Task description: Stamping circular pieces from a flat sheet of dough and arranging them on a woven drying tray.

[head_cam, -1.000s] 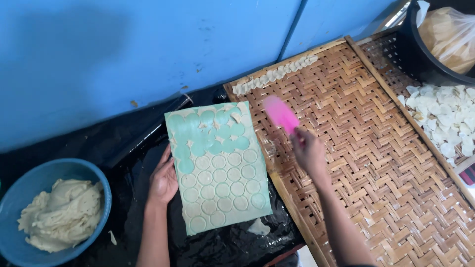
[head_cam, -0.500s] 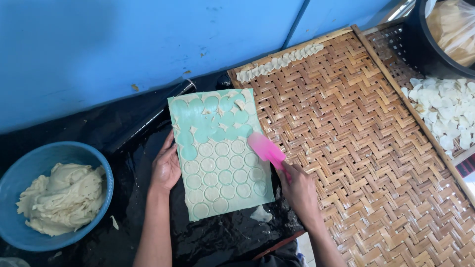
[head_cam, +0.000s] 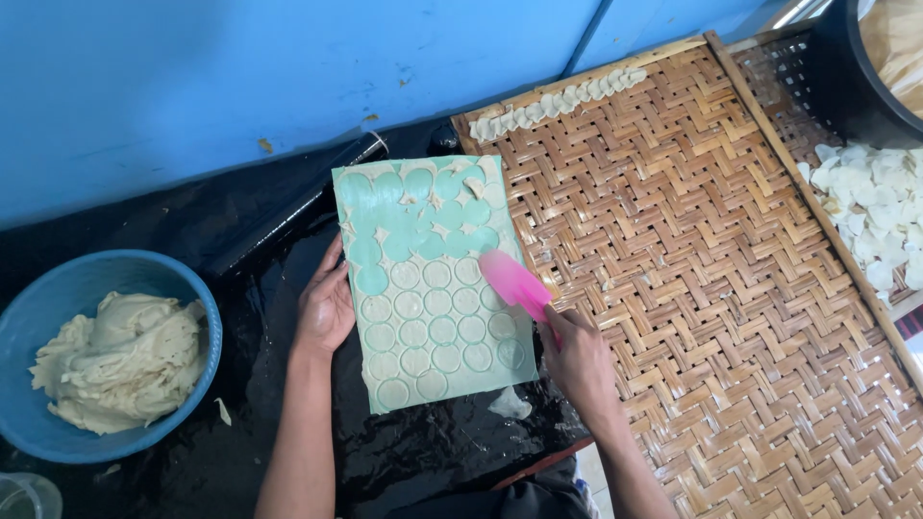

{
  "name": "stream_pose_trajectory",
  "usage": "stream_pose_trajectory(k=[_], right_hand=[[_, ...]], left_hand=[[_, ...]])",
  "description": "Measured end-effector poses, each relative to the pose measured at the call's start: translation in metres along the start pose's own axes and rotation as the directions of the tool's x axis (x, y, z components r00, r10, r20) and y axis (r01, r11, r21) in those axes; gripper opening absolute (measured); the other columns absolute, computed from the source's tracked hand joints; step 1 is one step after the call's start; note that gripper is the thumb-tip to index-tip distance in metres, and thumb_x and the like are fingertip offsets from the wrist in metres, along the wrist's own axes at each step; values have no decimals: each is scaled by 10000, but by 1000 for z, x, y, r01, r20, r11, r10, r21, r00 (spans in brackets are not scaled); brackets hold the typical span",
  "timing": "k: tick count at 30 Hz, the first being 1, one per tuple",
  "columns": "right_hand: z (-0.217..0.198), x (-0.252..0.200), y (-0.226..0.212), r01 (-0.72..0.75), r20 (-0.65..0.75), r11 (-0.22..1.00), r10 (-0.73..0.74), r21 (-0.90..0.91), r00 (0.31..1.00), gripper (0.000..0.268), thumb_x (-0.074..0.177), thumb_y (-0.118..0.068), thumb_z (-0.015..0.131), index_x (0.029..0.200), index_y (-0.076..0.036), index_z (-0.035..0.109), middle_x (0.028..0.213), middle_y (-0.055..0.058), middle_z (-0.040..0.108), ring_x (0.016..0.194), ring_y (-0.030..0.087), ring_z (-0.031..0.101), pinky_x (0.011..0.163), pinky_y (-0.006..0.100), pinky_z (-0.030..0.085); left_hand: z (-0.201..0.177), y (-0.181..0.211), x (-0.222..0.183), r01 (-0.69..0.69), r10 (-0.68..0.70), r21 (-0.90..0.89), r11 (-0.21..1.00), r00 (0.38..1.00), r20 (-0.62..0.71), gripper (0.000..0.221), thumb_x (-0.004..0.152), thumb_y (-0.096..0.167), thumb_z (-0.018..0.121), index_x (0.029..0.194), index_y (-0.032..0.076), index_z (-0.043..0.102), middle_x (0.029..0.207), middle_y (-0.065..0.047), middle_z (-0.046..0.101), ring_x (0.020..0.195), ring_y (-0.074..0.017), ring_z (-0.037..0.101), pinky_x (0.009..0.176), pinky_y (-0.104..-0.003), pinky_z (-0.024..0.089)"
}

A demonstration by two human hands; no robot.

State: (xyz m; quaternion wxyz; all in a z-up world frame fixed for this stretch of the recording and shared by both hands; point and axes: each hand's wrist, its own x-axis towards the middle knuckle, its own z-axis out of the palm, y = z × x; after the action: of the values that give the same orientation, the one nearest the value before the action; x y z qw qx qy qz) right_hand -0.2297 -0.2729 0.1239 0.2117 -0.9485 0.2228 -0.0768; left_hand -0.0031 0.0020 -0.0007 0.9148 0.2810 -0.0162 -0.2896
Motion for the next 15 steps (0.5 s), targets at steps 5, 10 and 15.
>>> stream_pose_trajectory(k=[5,10,15], right_hand=[[4,5,-1,-22,30,1000,22,21,999,317,940,-199,641,1206,-53,728,929,167,708,746,372,700,688,471,546],[7,8,2,-50,66,998,47,36,997,319,935,-200,642,1205,-51,727,895,170,706,727,353,707,689,465,552],[19,10,19,-27,74,991,17,128,997,328,926,-233,685,1188,-43,739,935,160,732,705,302,729,693,423,575]], left_hand=[[4,2,0,6,-6,18,1000,1000,-16,601,1034,69,449,1624,52,331,1509,-119,552,1329,-208,572,1132,-360,435],[6,2,-2,12,-11,24,1000,999,-48,596,1032,74,444,1617,57,331,1509,-108,548,1340,-202,569,1134,-358,438],[9,3,-3,6,-5,12,1000,1000,-31,601,1036,68,448,1622,42,321,1519,-108,545,1357,-194,565,1145,-348,436]])
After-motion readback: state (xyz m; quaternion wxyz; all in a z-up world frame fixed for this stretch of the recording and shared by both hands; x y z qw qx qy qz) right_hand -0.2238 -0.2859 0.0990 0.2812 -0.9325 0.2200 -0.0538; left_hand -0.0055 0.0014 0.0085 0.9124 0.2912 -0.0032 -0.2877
